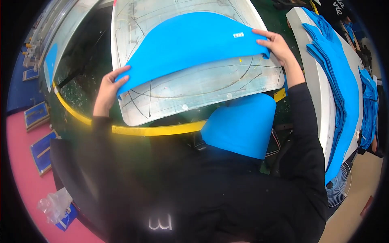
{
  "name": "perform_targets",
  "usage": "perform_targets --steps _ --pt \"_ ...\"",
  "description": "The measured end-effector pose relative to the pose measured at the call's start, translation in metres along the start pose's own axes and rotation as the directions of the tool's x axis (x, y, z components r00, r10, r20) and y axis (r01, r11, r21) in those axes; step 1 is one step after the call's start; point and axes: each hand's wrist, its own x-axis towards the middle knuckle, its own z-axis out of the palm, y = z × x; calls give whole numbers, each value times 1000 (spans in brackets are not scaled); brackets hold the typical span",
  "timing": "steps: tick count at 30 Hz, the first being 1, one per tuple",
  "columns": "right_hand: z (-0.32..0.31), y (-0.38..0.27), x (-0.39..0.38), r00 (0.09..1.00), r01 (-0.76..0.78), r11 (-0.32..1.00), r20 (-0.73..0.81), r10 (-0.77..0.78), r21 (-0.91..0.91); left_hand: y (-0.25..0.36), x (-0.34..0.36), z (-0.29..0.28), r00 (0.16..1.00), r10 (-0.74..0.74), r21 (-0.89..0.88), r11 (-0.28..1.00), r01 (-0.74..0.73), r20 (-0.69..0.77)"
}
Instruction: The recorder loads blue fabric pieces onto the pallets of a rotating screen printing machine.
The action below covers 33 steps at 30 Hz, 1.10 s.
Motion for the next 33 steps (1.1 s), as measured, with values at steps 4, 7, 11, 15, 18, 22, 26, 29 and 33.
perform_targets --steps 4,7,11,15,18,22,26,29,33 --pt "4 9 -19 998 -67 997 0 67 -28 -13 -8 5 999 -29 -11 999 30 42" --pt "5 2 -27 992 -124 992 5 124 -15 -14 -14 5 997 -63 4 998 62 51" --pt "4 0 -32 991 -127 990 44 130 -66 -18 -21 6 994 -96 32 995 94 58" --pt "4 4 -33 995 -53 992 83 63 -113 -19 -28 6 994 -85 52 995 81 76" --pt "5 1 -34 998 -44 976 41 54 -215 -16 -28 13 995 -82 41 996 80 59" --pt "2 2 -39 998 55 945 34 -47 -324 -15 -30 17 996 -88 77 993 86 19" --pt "2 8 -34 981 194 892 71 -180 -409 -29 -29 13 983 182 477 865 -155 -9" --pt "-1 18 -36 965 226 763 31 -262 -606 -28 -32 16 968 251 595 781 -190 -20" --pt "-14 15 -53 989 69 734 -49 -138 -675 -19 -47 15 983 179 642 758 -112 -39"
